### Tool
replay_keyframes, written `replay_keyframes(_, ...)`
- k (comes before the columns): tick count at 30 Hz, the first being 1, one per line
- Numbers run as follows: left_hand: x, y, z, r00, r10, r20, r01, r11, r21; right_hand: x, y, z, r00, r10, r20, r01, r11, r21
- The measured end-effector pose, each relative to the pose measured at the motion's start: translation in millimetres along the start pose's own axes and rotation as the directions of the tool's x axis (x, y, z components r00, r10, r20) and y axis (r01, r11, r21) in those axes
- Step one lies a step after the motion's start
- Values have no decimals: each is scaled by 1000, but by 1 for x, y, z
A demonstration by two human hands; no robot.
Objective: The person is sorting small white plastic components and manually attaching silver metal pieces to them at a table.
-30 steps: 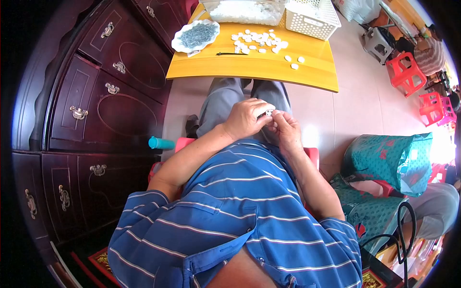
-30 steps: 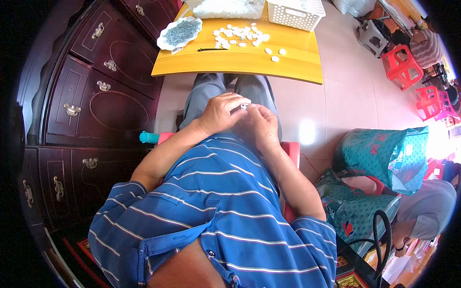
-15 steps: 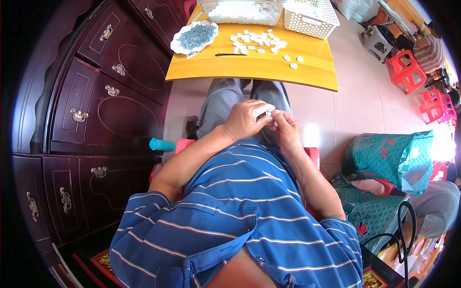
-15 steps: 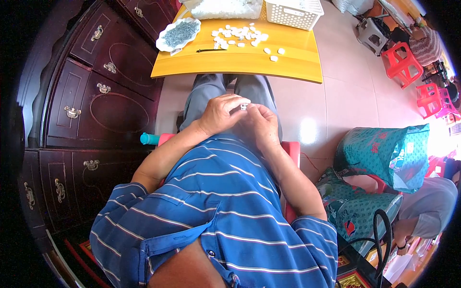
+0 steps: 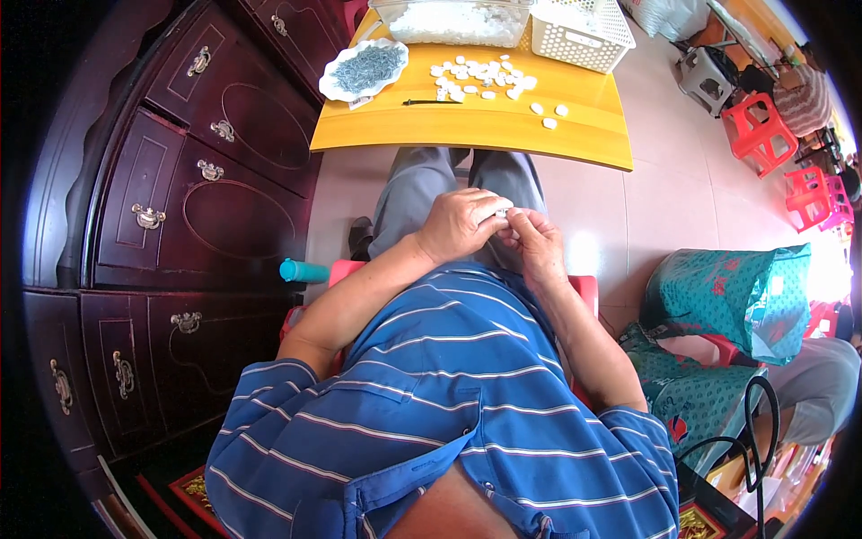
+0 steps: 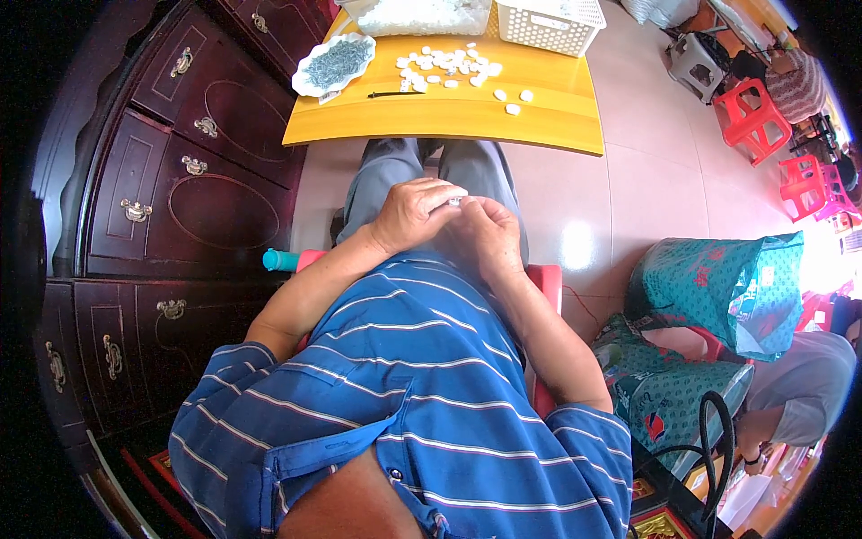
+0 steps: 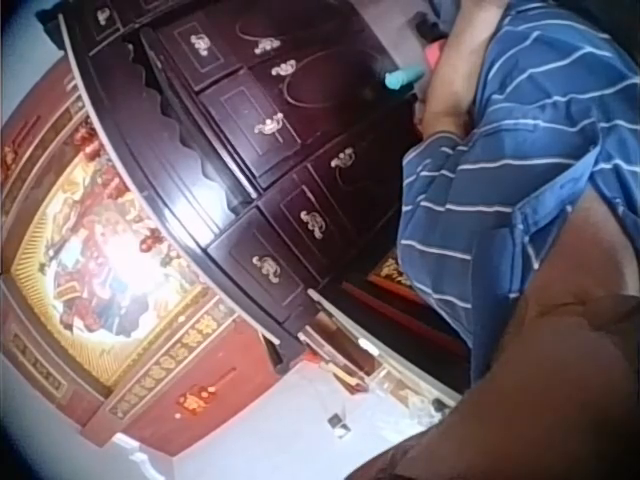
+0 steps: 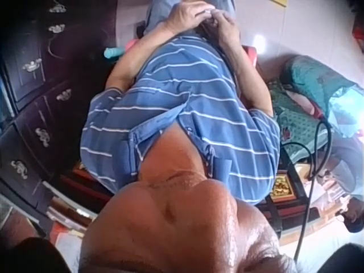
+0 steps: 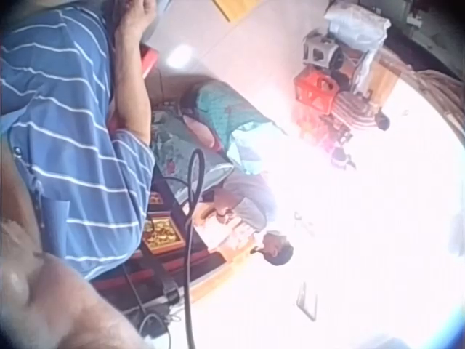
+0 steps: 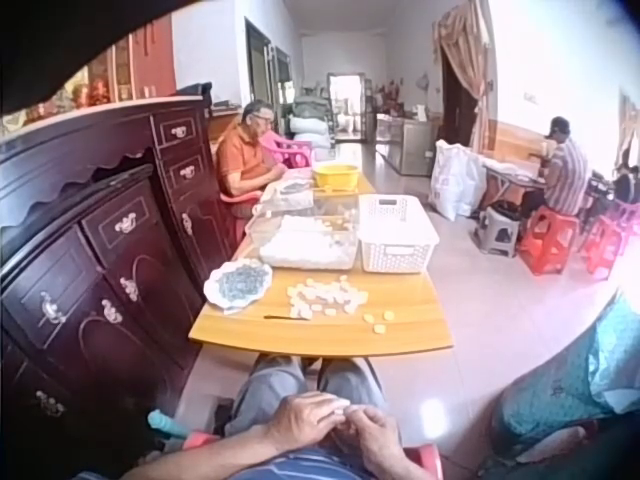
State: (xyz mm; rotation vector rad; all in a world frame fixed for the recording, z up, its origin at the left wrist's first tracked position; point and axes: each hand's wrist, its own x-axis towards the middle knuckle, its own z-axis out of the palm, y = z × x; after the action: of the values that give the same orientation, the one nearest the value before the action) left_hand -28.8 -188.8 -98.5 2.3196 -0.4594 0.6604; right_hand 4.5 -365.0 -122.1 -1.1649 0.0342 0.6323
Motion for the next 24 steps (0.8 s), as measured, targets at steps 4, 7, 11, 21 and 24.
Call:
replay_keyframes(4,-1,0,0,1000,22,-1,-22,1000,-6,-1,1,-1,1000,-7,8,7,1000,5)
replay_keyframes(7,0,1,-3,999,24,40,-24,1000,11,-1,3,1,999,-28,-19,27,999,-38)
replay_keyframes(11,1,3,-4,998,-10,59,11,1000,-16,-1,1,4,999,-38,-26,38,999,-10)
replay_keyframes(21,3,5,-8,996,-61,71,67,995,-74,0,1,3,996,-95,-1,95,995,-43)
replay_keyframes(24,3,4,-8,995,-70,76,76,994,-84,0,-1,6,998,-61,-18,60,997,-45)
